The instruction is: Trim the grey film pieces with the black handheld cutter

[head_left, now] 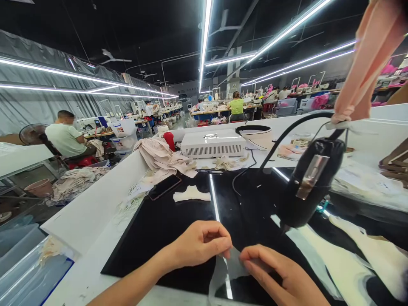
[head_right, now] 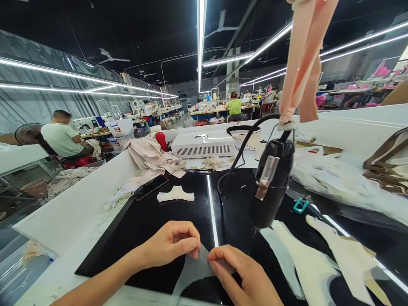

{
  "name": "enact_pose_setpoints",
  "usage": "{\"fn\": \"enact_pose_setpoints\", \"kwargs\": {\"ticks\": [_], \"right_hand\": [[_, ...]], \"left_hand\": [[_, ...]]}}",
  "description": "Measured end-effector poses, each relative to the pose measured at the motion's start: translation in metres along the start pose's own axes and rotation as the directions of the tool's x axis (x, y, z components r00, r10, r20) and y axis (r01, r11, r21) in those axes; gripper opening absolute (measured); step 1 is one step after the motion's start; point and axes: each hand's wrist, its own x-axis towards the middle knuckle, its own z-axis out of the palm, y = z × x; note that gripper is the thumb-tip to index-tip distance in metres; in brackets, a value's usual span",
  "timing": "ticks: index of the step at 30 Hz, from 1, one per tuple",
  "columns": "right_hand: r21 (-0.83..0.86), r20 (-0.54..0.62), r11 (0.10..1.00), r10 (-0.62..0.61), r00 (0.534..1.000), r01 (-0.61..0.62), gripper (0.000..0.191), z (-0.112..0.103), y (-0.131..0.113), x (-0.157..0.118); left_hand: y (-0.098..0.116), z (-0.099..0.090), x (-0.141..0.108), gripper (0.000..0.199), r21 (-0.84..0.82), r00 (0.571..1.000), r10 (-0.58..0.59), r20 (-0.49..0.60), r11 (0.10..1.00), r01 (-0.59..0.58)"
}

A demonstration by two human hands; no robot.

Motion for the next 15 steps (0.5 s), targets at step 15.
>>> {"fn": "enact_pose_setpoints", "kwargs": {"ticks": [15], "right_hand": [[-0.671,-0.098,0.722,-0.311,0.945,0.168,0.025,-0.016,0.001,-0.019]], "left_hand": [[-0.035,-0.009,-0.007,0.022,0.652,0.934,0.353,0.060,0.695,-0.304]]}}
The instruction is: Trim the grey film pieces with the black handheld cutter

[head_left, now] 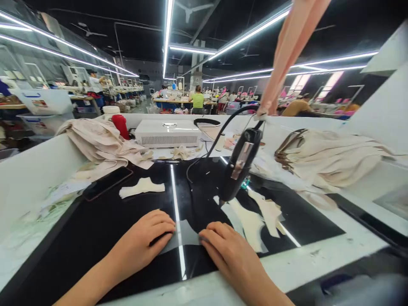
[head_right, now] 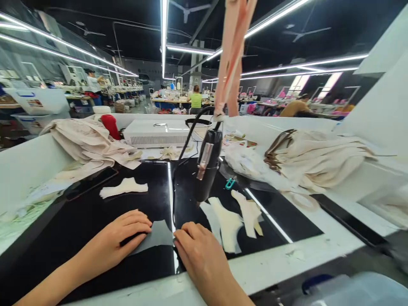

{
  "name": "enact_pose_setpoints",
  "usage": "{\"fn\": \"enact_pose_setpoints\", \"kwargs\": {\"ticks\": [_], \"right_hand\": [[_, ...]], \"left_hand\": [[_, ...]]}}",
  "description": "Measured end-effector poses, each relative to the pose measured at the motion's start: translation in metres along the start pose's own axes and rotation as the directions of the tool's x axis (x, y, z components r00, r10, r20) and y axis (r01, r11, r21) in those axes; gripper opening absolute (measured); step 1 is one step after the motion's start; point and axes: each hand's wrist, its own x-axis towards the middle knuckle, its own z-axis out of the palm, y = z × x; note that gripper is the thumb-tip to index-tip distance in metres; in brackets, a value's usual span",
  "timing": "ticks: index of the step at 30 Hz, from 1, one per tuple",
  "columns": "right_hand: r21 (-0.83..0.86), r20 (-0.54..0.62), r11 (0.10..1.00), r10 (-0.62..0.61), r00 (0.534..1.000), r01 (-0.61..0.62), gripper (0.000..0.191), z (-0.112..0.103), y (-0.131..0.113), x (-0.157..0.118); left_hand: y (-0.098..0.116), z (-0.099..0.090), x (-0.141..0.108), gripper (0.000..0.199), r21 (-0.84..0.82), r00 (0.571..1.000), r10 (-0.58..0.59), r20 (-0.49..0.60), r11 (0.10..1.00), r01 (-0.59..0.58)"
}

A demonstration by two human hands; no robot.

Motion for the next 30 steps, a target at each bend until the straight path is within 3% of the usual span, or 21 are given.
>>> {"fn": "enact_pose_setpoints", "kwargs": {"ticks": [6,10,16,20,24,30], "right_hand": [[-0.033,-0.103,0.980,0.193,0.976,-0.197,0.026,-0.033,0.039,-0.038],[-0.074,-0.256,0.885,0.430,0.866,-0.461,0.025,-0.055,0.085,-0.061],[-0.097,-0.346,0.794,0.539,0.768,-0.600,0.035,-0.068,0.134,-0.051],[-0.118,-0.380,0.746,0.576,0.724,-0.656,0.036,-0.057,0.142,-0.029],[-0.094,-0.401,0.730,0.595,0.696,-0.677,0.022,-0.048,0.140,-0.015],[0.164,-0.401,0.740,0.654,0.641,-0.652,0.023,-0.059,0.138,-0.020]], "left_hand": [[-0.022,0.009,-0.007,0.022,0.192,0.993,0.112,-0.030,0.976,-0.104],[-0.032,0.015,-0.013,0.024,0.270,0.985,0.149,-0.088,0.955,-0.120],[-0.047,0.023,-0.021,0.028,0.332,0.978,0.164,-0.130,0.937,-0.113],[-0.052,0.024,-0.022,0.027,0.319,0.976,0.161,-0.145,0.942,-0.108],[-0.051,0.024,-0.023,0.028,0.301,0.978,0.137,-0.156,0.950,-0.085],[-0.051,0.023,-0.023,0.027,0.319,0.977,0.163,-0.136,0.941,-0.113]]}}
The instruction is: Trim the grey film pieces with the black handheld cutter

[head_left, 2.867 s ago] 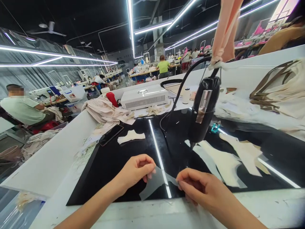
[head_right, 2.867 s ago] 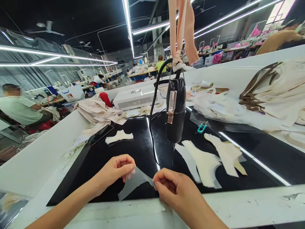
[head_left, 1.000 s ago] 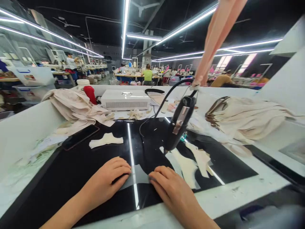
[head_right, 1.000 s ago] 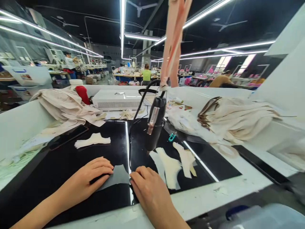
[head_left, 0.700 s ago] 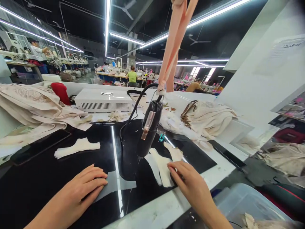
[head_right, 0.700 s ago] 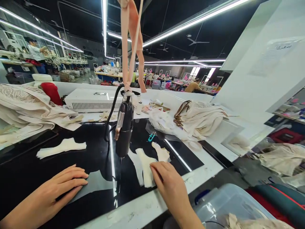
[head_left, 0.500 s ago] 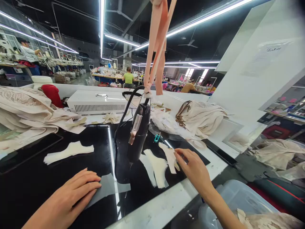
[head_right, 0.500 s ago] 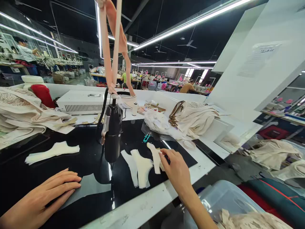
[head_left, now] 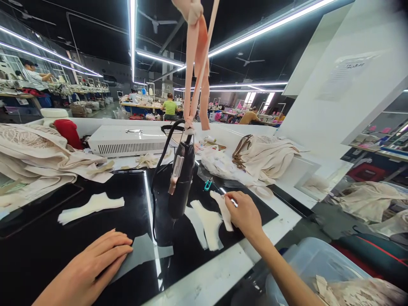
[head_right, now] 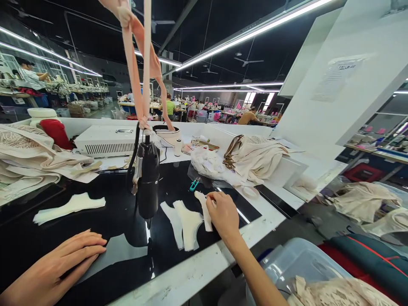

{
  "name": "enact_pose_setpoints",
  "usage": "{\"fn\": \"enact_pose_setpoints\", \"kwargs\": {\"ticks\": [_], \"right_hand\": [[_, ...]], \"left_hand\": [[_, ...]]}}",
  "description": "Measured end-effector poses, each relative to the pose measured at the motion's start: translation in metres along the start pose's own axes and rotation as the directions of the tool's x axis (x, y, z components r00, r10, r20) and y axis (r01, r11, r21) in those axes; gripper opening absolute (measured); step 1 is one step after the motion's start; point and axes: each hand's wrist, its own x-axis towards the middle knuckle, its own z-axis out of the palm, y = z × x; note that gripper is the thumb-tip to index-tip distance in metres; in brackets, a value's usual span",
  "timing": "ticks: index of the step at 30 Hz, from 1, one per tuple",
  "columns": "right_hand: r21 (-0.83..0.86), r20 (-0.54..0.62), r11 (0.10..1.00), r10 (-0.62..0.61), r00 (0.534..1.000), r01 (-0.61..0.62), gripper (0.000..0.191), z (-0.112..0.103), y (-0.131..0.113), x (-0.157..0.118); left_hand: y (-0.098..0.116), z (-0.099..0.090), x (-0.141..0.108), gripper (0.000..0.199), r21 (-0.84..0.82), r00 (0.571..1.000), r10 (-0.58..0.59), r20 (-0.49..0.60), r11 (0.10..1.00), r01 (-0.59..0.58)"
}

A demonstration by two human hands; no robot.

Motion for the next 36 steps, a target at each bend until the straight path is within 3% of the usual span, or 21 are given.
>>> {"fn": "enact_pose_setpoints", "kwargs": {"ticks": [4,8,13,17,22,25,26,28,31,33,36], "right_hand": [[0.284,0.033,0.947,0.144,0.989,-0.148,0.030,-0.011,0.005,-0.004],[0.567,0.057,0.780,0.285,0.957,-0.266,0.040,-0.014,0.008,-0.012],[0.800,0.031,0.543,0.387,0.922,-0.255,0.046,-0.016,0.009,-0.019],[0.872,-0.002,0.453,0.386,0.923,-0.188,0.045,-0.024,0.003,-0.022],[0.870,0.052,0.462,0.260,0.964,-0.171,0.035,-0.031,-0.028,-0.045],[0.806,0.169,0.553,0.130,0.977,-0.213,0.027,-0.027,-0.055,-0.071],[0.753,0.229,0.630,0.019,0.973,-0.190,0.026,-0.024,-0.065,-0.080],[0.693,0.309,0.713,-0.160,0.937,-0.107,0.025,-0.014,-0.086,-0.095],[0.668,0.439,0.744,-0.369,0.819,-0.022,0.018,0.006,-0.115,-0.107],[0.675,0.488,0.738,-0.427,0.761,-0.019,0.013,0.019,-0.131,-0.111],[0.680,0.510,0.733,-0.446,0.735,-0.026,0.008,0.037,-0.147,-0.117]], "left_hand": [[-0.003,0.002,-0.001,0.028,-0.006,1.000,-0.012,-0.006,1.000,0.012],[-0.006,0.003,-0.003,0.028,-0.014,0.999,-0.033,-0.004,0.999,0.033],[-0.008,0.003,-0.004,0.028,-0.016,1.000,-0.019,-0.010,1.000,0.019],[-0.010,0.003,-0.005,0.028,-0.005,1.000,-0.028,0.009,1.000,0.028],[-0.002,-0.002,0.001,0.029,-0.006,1.000,-0.026,-0.009,1.000,0.026],[0.007,-0.008,0.008,0.028,-0.025,0.999,-0.039,-0.034,0.999,0.038],[0.009,-0.010,0.010,0.027,-0.039,0.998,-0.051,-0.041,0.998,0.049],[0.015,-0.015,0.014,0.025,-0.086,0.995,-0.087,-0.058,0.993,0.081],[0.025,-0.023,0.018,0.020,-0.222,0.987,-0.157,-0.028,0.964,0.147],[0.035,-0.030,0.021,0.019,-0.347,0.975,-0.209,0.080,0.911,0.224],[0.053,-0.039,0.026,0.022,-0.558,0.933,-0.247,0.260,0.750,0.355]]}}
